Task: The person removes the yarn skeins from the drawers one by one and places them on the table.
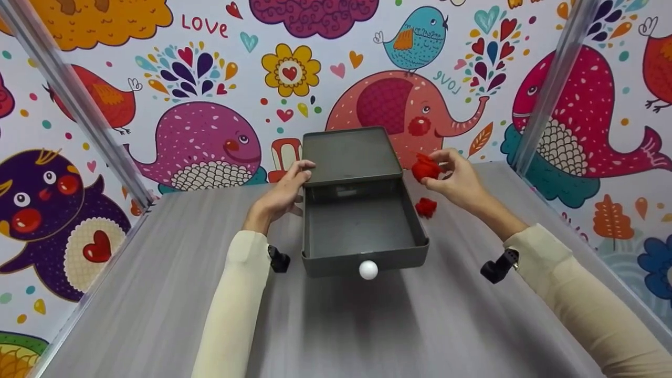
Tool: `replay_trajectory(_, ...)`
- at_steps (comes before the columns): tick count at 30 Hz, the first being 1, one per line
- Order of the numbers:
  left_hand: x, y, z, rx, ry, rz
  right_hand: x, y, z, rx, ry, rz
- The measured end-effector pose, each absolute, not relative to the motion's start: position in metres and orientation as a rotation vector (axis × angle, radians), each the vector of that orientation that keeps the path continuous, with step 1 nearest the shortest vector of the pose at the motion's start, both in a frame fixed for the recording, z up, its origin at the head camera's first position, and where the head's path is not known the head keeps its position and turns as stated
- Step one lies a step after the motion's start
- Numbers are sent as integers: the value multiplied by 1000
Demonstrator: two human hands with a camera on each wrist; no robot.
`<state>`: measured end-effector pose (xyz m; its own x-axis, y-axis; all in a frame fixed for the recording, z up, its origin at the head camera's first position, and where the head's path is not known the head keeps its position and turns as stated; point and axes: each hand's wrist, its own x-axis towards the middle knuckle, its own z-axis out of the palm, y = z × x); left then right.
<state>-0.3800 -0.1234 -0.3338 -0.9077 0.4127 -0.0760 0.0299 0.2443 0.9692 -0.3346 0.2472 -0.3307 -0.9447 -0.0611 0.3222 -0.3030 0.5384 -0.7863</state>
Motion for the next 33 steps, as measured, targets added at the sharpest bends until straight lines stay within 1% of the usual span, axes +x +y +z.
replay_trajectory(23,-380,-123,-334,422,2213,1700,-370,286,-386,-3,-2566,1553)
replay_trajectory(33,-379,-124,-333,403,2227,1698,-379,300,-407,-142,-2530,1597)
